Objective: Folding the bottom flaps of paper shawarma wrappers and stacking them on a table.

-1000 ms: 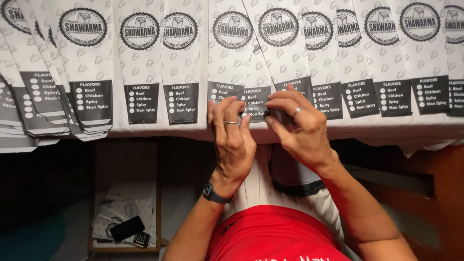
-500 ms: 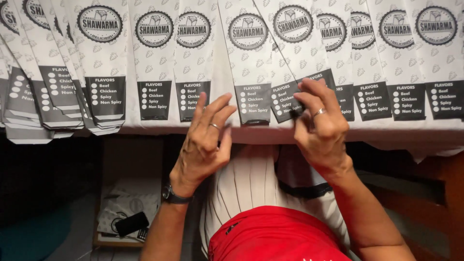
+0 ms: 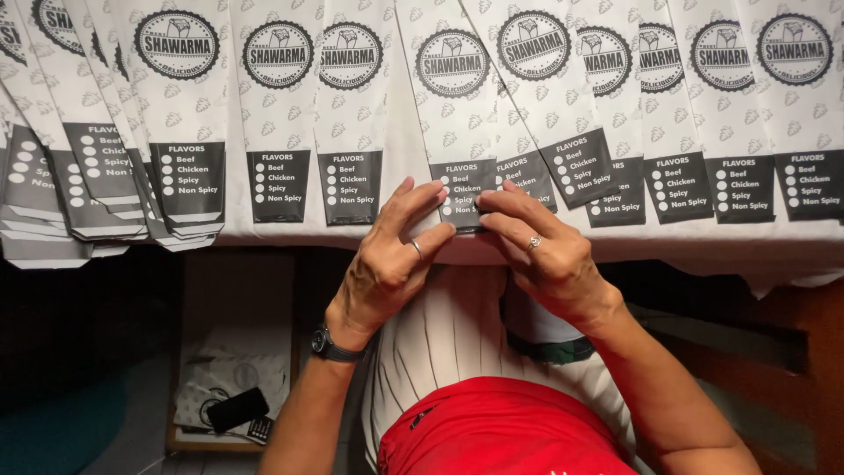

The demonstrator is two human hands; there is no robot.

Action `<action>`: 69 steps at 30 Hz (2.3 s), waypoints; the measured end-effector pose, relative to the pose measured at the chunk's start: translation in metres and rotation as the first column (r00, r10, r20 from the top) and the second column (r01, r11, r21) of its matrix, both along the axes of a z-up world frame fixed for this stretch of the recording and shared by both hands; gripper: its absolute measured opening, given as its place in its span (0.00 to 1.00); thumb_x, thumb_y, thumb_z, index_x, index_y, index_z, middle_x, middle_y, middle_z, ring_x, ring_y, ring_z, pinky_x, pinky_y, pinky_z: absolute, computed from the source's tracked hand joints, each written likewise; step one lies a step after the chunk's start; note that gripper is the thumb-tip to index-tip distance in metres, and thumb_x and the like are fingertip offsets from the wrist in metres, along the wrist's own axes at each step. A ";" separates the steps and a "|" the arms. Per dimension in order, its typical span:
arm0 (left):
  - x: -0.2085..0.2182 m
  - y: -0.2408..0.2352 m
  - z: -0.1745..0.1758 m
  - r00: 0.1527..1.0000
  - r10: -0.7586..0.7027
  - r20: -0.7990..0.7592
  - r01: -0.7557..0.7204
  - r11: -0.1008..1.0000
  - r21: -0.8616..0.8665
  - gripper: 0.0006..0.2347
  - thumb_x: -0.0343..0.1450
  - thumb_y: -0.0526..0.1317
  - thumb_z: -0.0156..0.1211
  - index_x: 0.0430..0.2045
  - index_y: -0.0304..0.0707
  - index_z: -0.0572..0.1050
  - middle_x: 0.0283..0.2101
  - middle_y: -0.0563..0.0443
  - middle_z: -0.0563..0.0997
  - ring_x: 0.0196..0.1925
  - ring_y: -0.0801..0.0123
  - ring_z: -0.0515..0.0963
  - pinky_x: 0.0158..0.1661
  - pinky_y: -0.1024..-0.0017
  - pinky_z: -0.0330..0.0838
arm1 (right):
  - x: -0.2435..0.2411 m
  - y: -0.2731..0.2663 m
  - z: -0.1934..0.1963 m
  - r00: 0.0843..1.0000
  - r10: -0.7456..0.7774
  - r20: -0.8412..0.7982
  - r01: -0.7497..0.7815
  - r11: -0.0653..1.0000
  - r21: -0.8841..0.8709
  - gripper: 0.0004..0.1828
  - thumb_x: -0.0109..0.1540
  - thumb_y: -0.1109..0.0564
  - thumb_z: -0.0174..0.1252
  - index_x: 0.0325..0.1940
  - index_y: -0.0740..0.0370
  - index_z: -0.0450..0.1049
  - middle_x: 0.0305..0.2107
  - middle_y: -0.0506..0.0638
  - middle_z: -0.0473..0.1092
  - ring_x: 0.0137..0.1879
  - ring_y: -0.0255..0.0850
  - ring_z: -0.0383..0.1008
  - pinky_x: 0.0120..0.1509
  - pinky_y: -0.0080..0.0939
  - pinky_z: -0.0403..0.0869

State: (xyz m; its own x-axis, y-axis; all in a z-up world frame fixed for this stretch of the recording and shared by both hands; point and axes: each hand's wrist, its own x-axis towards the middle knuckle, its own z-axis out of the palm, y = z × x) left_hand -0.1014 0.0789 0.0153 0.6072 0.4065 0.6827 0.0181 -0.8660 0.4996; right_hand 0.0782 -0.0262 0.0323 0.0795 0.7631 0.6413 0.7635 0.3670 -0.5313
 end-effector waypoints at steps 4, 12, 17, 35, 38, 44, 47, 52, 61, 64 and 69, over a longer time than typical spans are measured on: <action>0.000 0.001 -0.002 1.000 -0.006 0.005 0.007 1.000 -0.005 0.03 0.73 0.31 0.63 0.37 0.34 0.82 0.58 0.34 0.76 0.60 0.46 0.80 0.67 0.50 0.68 | 0.003 0.000 0.001 1.000 0.012 0.016 -0.013 1.000 0.024 0.06 0.63 0.71 0.59 0.40 0.67 0.80 0.47 0.59 0.78 0.51 0.54 0.81 0.67 0.56 0.76; 0.007 -0.003 -0.004 0.989 0.131 -0.071 -0.131 0.991 0.003 0.04 0.74 0.35 0.63 0.32 0.34 0.79 0.53 0.44 0.78 0.57 0.53 0.81 0.67 0.54 0.66 | 0.005 0.006 0.003 0.994 -0.005 0.108 0.005 1.000 0.003 0.04 0.66 0.66 0.59 0.37 0.70 0.76 0.47 0.59 0.78 0.52 0.54 0.81 0.70 0.55 0.74; 0.017 -0.010 0.001 0.977 0.204 -0.063 -0.211 0.969 -0.130 0.05 0.73 0.33 0.63 0.27 0.32 0.76 0.49 0.44 0.78 0.53 0.52 0.82 0.68 0.51 0.61 | 0.002 0.010 0.001 1.000 -0.022 -0.013 0.022 0.999 -0.027 0.07 0.67 0.66 0.59 0.34 0.71 0.74 0.43 0.58 0.77 0.49 0.53 0.80 0.72 0.55 0.71; 0.042 -0.034 -0.001 0.868 0.492 0.065 -0.455 0.842 -0.289 0.10 0.69 0.28 0.67 0.37 0.31 0.70 0.42 0.44 0.80 0.51 0.49 0.81 0.66 0.49 0.63 | 0.006 0.014 0.025 0.975 -0.054 -0.217 0.000 0.970 -0.241 0.06 0.62 0.69 0.65 0.40 0.65 0.74 0.40 0.57 0.77 0.49 0.53 0.80 0.74 0.57 0.67; 0.045 -0.037 -0.003 0.860 0.507 0.055 -0.473 0.834 -0.284 0.10 0.69 0.28 0.66 0.39 0.31 0.71 0.43 0.44 0.80 0.51 0.48 0.81 0.66 0.49 0.64 | 0.001 0.016 0.021 0.982 -0.070 -0.177 0.026 0.971 -0.238 0.07 0.62 0.65 0.66 0.41 0.66 0.74 0.40 0.59 0.76 0.49 0.58 0.79 0.73 0.62 0.66; 0.043 -0.038 -0.002 0.855 0.511 0.092 -0.476 0.842 -0.253 0.07 0.71 0.28 0.63 0.39 0.30 0.72 0.43 0.44 0.80 0.49 0.47 0.82 0.65 0.50 0.66 | 0.004 0.012 0.022 0.984 -0.058 -0.171 0.012 0.966 -0.257 0.09 0.62 0.66 0.66 0.44 0.64 0.74 0.42 0.57 0.75 0.51 0.56 0.79 0.68 0.58 0.71; 0.048 -0.037 -0.005 0.848 0.513 0.134 -0.478 0.849 -0.226 0.04 0.74 0.27 0.58 0.39 0.28 0.72 0.43 0.42 0.79 0.49 0.47 0.82 0.64 0.52 0.68 | 0.009 0.012 0.023 0.982 -0.053 -0.180 0.001 0.961 -0.275 0.11 0.60 0.69 0.66 0.44 0.62 0.76 0.43 0.54 0.76 0.52 0.52 0.79 0.66 0.54 0.73; 0.037 -0.039 -0.003 0.866 0.467 0.180 -0.459 0.884 -0.085 0.04 0.75 0.25 0.52 0.40 0.26 0.74 0.47 0.40 0.79 0.51 0.48 0.81 0.62 0.57 0.72 | 0.000 0.009 0.029 0.989 -0.044 -0.141 0.012 0.975 -0.221 0.13 0.60 0.72 0.63 0.46 0.62 0.76 0.47 0.54 0.75 0.55 0.53 0.78 0.63 0.52 0.74; -0.064 0.012 0.024 0.912 0.409 0.040 -0.411 0.910 0.059 0.11 0.69 0.23 0.61 0.44 0.26 0.76 0.58 0.33 0.76 0.61 0.42 0.78 0.67 0.52 0.64 | -0.025 0.020 0.035 0.997 -0.019 -0.076 0.015 0.999 -0.053 0.17 0.60 0.75 0.56 0.52 0.68 0.74 0.55 0.61 0.71 0.60 0.58 0.76 0.74 0.58 0.65; -0.074 0.024 0.029 0.960 0.280 -0.018 -0.280 0.960 0.025 0.12 0.68 0.23 0.64 0.45 0.23 0.76 0.58 0.33 0.76 0.61 0.40 0.77 0.66 0.50 0.65 | -0.050 0.040 0.024 0.993 0.078 -0.083 -0.080 0.997 -0.019 0.17 0.60 0.74 0.57 0.52 0.68 0.76 0.54 0.60 0.72 0.61 0.57 0.76 0.71 0.57 0.70; -0.078 0.032 0.020 0.977 0.199 -0.072 -0.203 0.978 -0.046 0.10 0.70 0.26 0.67 0.43 0.26 0.77 0.55 0.37 0.78 0.59 0.47 0.79 0.65 0.53 0.68 | -0.071 0.065 -0.004 0.986 0.164 0.020 -0.164 0.986 0.010 0.13 0.64 0.67 0.57 0.53 0.67 0.74 0.51 0.60 0.73 0.57 0.59 0.77 0.72 0.57 0.69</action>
